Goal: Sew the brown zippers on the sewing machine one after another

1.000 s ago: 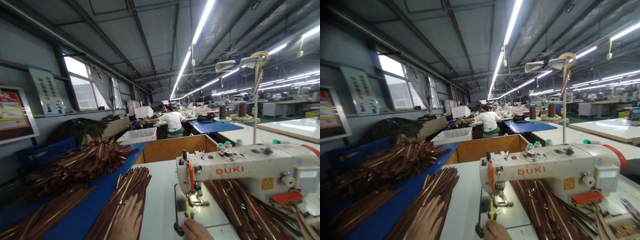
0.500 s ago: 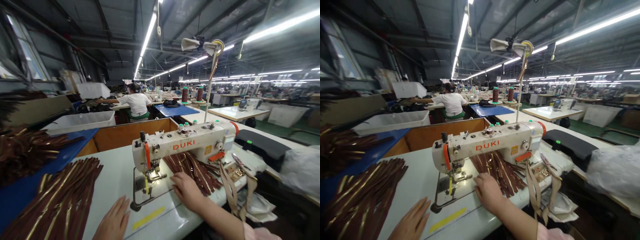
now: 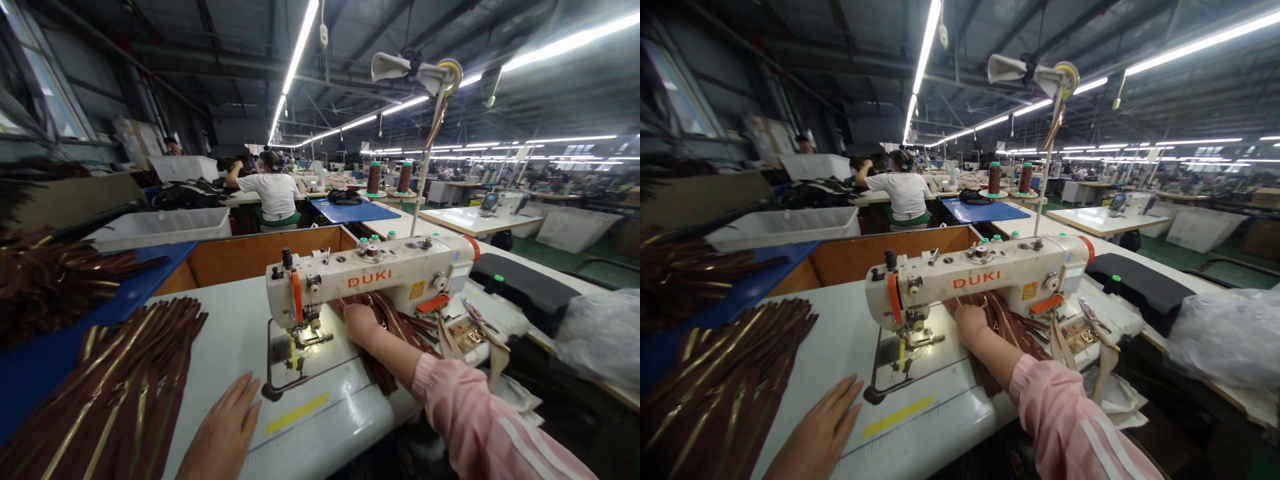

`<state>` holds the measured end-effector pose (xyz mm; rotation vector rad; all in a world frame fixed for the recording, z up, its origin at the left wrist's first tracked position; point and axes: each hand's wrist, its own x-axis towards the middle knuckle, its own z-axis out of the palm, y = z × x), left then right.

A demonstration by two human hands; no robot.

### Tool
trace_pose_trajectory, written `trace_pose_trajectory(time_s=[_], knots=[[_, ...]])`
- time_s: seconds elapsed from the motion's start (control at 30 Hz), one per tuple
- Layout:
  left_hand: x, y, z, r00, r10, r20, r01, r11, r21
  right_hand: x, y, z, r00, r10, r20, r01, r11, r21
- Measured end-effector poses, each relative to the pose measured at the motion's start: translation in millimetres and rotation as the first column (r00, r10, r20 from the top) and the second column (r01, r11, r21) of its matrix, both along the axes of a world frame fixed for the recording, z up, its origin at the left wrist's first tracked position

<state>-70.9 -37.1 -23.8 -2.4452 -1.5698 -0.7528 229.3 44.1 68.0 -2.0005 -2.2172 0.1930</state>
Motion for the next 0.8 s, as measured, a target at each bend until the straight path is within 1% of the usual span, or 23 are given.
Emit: trace_pose_trajectory(time_s=[0.13,0.2,0.27,0.37,0.5,0.57,0.63,0.7,0.73,0.77,0.8], knots=[[2,-1,5.7,1.000,0.010,0.006,-0.010,1.000,-0.001,23,10,6.5,0.974,-0.120,-0.191,0.121,0.993,-0.010],[3,-1,7.1,1.000,0.010,0.007,-0.010,1.000,-0.004,35,13,8.9,0.937,-0.165,-0.307,0.164,0.986,-0.032],[3,-1,7.3,1.000,0.001,0.013,-0.001,1.000,-0.013,43,13,9.4,0.876,-0.213,-0.433,0.198,0.977,-0.080],[3,0,5.5,1.000,-0.002,0.031,0.002,1.000,-0.014,48,11,8.7,0.744,-0.265,-0.613,0.217,0.964,-0.154],[1,3,3.4,0.999,0.007,0.039,-0.006,1.000,-0.016,46,1,11.5,0.544,-0.276,-0.793,0.202,0.960,-0.195],[0,3,5.7,0.998,0.010,0.068,-0.009,1.000,-0.021,42,-9,14.2,0.444,-0.269,-0.854,0.181,0.961,-0.209],[4,-3,11.7,0.990,0.000,0.142,0.006,0.999,-0.044,36,-22,15.2,0.351,-0.263,-0.898,0.143,0.963,-0.227],[17,-13,20.8,0.958,0.006,0.287,0.031,0.992,-0.124,25,-39,11.8,0.271,-0.260,-0.927,0.098,0.965,-0.242],[29,-20,25.8,0.922,0.030,0.385,0.050,0.979,-0.197,19,-49,8.1,0.232,-0.256,-0.938,0.078,0.966,-0.245],[43,-27,30.7,0.869,0.070,0.489,0.091,0.950,-0.298,12,-58,3.1,0.182,-0.249,-0.951,0.061,0.968,-0.242],[59,-33,35.3,0.805,0.113,0.583,0.186,0.885,-0.427,4,-67,-2.8,0.083,-0.230,-0.970,0.033,0.973,-0.228]])
